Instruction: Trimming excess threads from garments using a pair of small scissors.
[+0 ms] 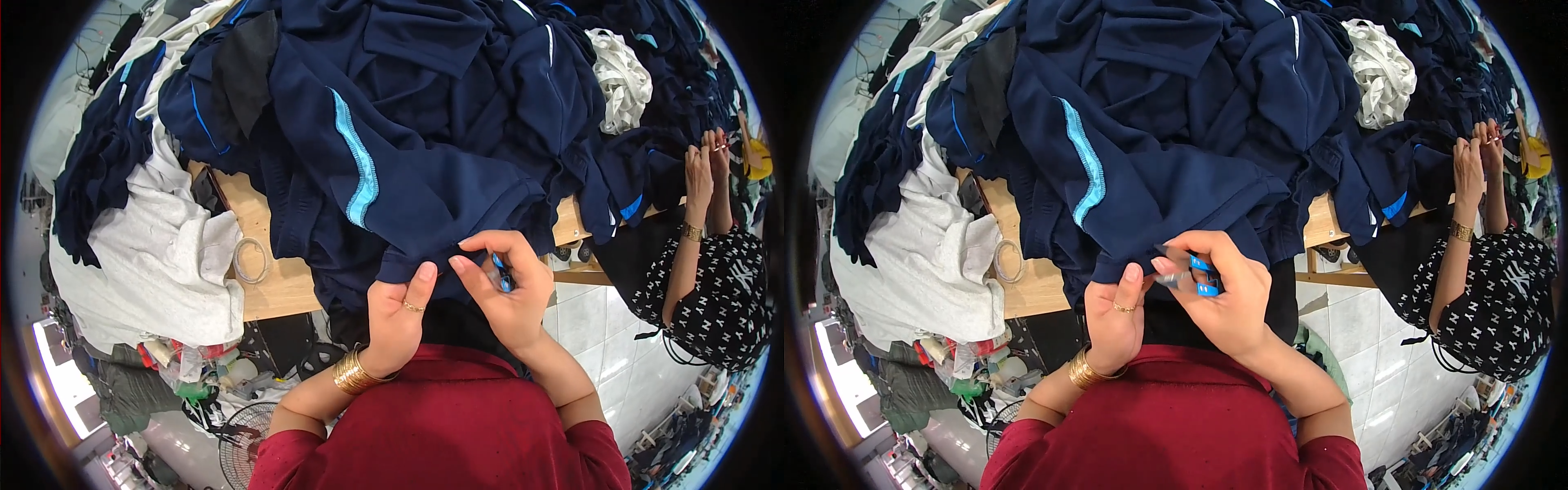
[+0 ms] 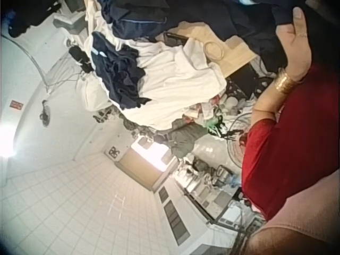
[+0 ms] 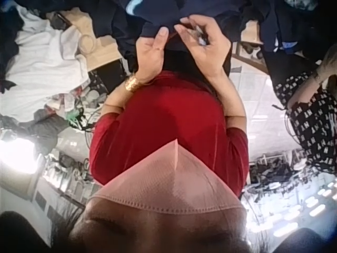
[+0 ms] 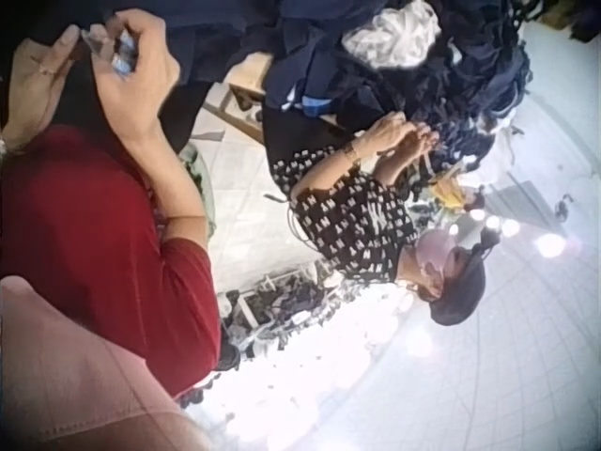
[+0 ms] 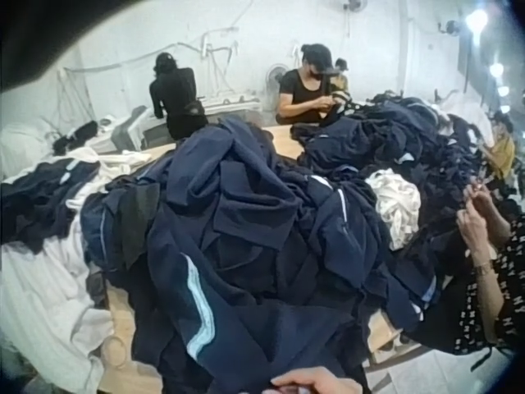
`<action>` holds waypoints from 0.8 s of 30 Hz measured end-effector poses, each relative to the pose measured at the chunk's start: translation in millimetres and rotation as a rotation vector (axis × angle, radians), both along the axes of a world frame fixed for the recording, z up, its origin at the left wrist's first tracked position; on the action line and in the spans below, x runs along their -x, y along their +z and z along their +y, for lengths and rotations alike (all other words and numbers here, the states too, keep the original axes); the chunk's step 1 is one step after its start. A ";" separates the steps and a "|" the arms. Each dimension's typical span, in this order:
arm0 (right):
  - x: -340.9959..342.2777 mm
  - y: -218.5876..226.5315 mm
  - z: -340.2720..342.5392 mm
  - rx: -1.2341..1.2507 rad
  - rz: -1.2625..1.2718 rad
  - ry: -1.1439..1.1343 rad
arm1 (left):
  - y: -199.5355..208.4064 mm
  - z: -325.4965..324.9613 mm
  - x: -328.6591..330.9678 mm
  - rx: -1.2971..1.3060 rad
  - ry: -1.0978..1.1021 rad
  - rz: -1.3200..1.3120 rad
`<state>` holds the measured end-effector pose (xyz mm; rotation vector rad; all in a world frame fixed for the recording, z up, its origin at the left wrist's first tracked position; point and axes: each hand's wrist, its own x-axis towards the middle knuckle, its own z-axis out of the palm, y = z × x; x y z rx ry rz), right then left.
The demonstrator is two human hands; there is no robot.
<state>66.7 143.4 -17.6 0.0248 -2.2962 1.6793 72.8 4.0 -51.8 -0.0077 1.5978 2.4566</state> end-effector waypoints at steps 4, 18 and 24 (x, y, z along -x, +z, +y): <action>1.1 2.1 -1.6 0.156 -0.192 0.010 | 6.0 4.7 -0.9 -0.001 0.030 0.059; 5.5 16.8 17.9 0.557 -0.490 0.054 | 11.4 -2.5 7.5 -0.117 -0.111 -0.096; 3.3 19.3 22.2 0.191 -0.302 0.015 | 14.5 -2.5 7.3 -0.107 -0.104 -0.081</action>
